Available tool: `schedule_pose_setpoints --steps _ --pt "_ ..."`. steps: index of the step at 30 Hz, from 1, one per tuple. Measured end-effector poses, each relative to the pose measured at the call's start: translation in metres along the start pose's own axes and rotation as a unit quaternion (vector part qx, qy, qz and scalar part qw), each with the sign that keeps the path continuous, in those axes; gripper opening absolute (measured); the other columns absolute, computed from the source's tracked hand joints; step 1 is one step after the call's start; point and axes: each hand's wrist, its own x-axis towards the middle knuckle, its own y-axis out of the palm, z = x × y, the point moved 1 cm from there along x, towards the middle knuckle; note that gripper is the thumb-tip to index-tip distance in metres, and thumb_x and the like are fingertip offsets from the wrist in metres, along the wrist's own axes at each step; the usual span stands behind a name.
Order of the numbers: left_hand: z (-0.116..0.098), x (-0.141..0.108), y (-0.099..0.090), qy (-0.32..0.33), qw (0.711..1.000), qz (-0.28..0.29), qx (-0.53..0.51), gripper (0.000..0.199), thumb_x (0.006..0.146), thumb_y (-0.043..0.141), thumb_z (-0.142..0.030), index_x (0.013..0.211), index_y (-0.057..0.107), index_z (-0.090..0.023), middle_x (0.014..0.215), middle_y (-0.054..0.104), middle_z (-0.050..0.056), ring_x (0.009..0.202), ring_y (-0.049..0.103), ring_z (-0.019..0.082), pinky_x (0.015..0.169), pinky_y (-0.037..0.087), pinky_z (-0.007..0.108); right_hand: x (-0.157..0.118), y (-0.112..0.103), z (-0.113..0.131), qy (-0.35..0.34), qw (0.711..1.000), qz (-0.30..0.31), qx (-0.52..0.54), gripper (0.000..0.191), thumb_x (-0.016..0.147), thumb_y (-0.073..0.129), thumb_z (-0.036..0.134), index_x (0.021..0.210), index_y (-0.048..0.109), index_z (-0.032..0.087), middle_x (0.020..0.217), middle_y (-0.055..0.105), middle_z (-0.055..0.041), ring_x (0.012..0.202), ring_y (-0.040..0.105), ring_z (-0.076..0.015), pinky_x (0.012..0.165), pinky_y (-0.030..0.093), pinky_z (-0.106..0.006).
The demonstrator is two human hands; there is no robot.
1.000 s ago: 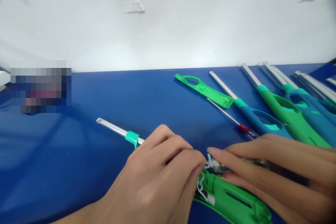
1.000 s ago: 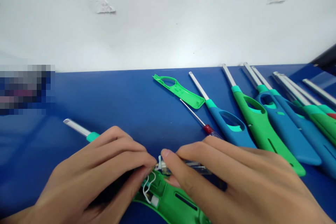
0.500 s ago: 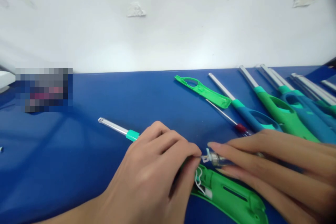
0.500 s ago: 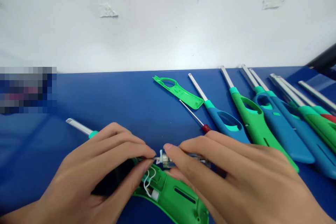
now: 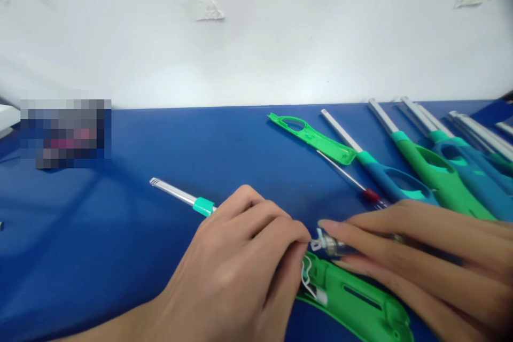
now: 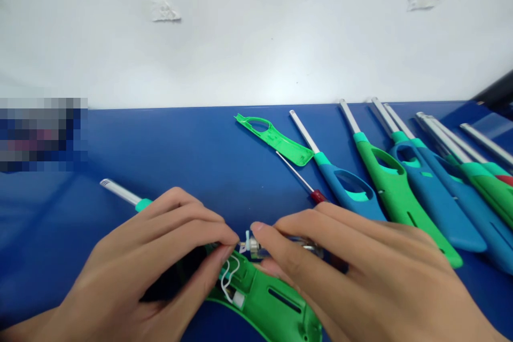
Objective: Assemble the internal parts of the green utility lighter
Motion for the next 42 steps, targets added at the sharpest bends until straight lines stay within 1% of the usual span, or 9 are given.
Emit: schedule_pose_setpoints --steps 6,11,14,19,22,26,31,36,42 --pt "0.002 0.001 0.003 0.004 1.0 0.005 -0.007 0.028 0.124 0.068 -0.004 0.109 0.084 -0.021 0.1 0.091 -0.003 0.084 0.075 0.015 0.082 0.066 0.035 0.012 -0.004 0.003 -0.008 1.0 0.018 -0.023 0.07 0.134 0.061 0.036 0.201 0.051 0.055 0.162 0.091 0.0079 0.13 0.097 -0.0268 0.09 0.088 -0.044" --pt "0.008 0.002 0.005 0.029 0.999 0.0 -0.018 0.026 0.125 0.068 -0.008 0.107 0.083 -0.021 0.096 0.089 -0.003 0.08 0.072 0.015 0.077 0.064 0.035 0.009 -0.006 0.005 -0.01 1.0 0.014 -0.012 0.07 0.134 0.061 0.037 0.201 0.05 0.056 0.16 0.093 0.0078 0.127 0.098 -0.0284 0.087 0.087 -0.045" --pt "0.004 0.002 0.002 0.008 1.0 -0.007 -0.008 0.028 0.123 0.067 -0.002 0.108 0.083 -0.02 0.099 0.09 -0.002 0.084 0.075 0.015 0.08 0.065 0.034 0.01 -0.005 0.004 -0.017 1.0 0.015 -0.006 0.071 0.135 0.062 0.039 0.202 0.047 0.056 0.161 0.092 0.0072 0.125 0.098 -0.0282 0.083 0.086 -0.043" --pt "0.002 -0.003 0.003 0.02 1.0 -0.002 -0.006 0.029 0.127 0.067 -0.005 0.108 0.081 -0.021 0.099 0.091 -0.003 0.083 0.077 0.015 0.081 0.066 0.034 0.013 -0.005 0.003 -0.024 0.999 0.02 -0.009 0.067 0.133 0.065 0.037 0.198 0.058 0.052 0.161 0.093 0.0056 0.124 0.098 -0.0292 0.082 0.087 -0.043" --pt "0.002 -0.003 0.005 0.017 1.0 -0.011 0.004 0.028 0.129 0.066 -0.006 0.111 0.081 -0.022 0.101 0.092 -0.004 0.083 0.079 0.015 0.081 0.067 0.035 0.015 -0.008 0.004 -0.034 0.999 0.031 -0.019 0.069 0.132 0.064 0.037 0.199 0.057 0.049 0.165 0.091 0.0065 0.13 0.097 -0.0291 0.09 0.089 -0.045" --pt "0.002 0.0 0.002 0.017 1.0 0.003 0.008 0.028 0.126 0.066 -0.004 0.11 0.081 -0.022 0.102 0.094 -0.003 0.084 0.081 0.016 0.082 0.069 0.037 0.013 -0.011 0.007 -0.034 0.999 0.028 -0.01 0.069 0.13 0.066 0.036 0.198 0.059 0.049 0.161 0.092 0.0059 0.126 0.097 -0.0295 0.088 0.088 -0.044" --pt "0.004 -0.001 0.0 0.002 1.0 0.025 0.017 0.029 0.122 0.068 -0.002 0.106 0.082 -0.021 0.099 0.093 -0.002 0.083 0.081 0.017 0.084 0.071 0.038 -0.001 -0.003 0.013 0.004 0.999 -0.017 0.029 0.054 0.122 0.087 0.05 0.175 0.084 0.049 0.144 0.097 -0.0026 0.129 0.095 -0.0402 0.096 0.086 -0.049" --pt "-0.006 0.016 -0.001 -0.004 0.999 0.016 0.046 0.012 0.122 0.083 -0.026 0.112 0.089 -0.027 0.101 0.092 0.006 0.093 0.083 0.027 0.087 0.076 0.041 -0.017 0.006 0.018 0.02 0.999 -0.041 0.03 0.046 0.119 0.089 0.062 0.162 0.093 0.048 0.135 0.098 -0.0048 0.128 0.094 -0.0421 0.099 0.085 -0.051" --pt "-0.015 0.045 -0.001 -0.003 0.998 0.018 0.055 0.017 0.118 0.09 -0.045 0.112 0.091 -0.029 0.104 0.09 0.009 0.102 0.083 0.032 0.09 0.079 0.046 0.006 -0.001 0.015 0.007 0.999 -0.012 0.032 0.052 0.125 0.082 0.048 0.177 0.083 0.05 0.146 0.097 -0.0006 0.122 0.096 -0.0362 0.094 0.085 -0.045"
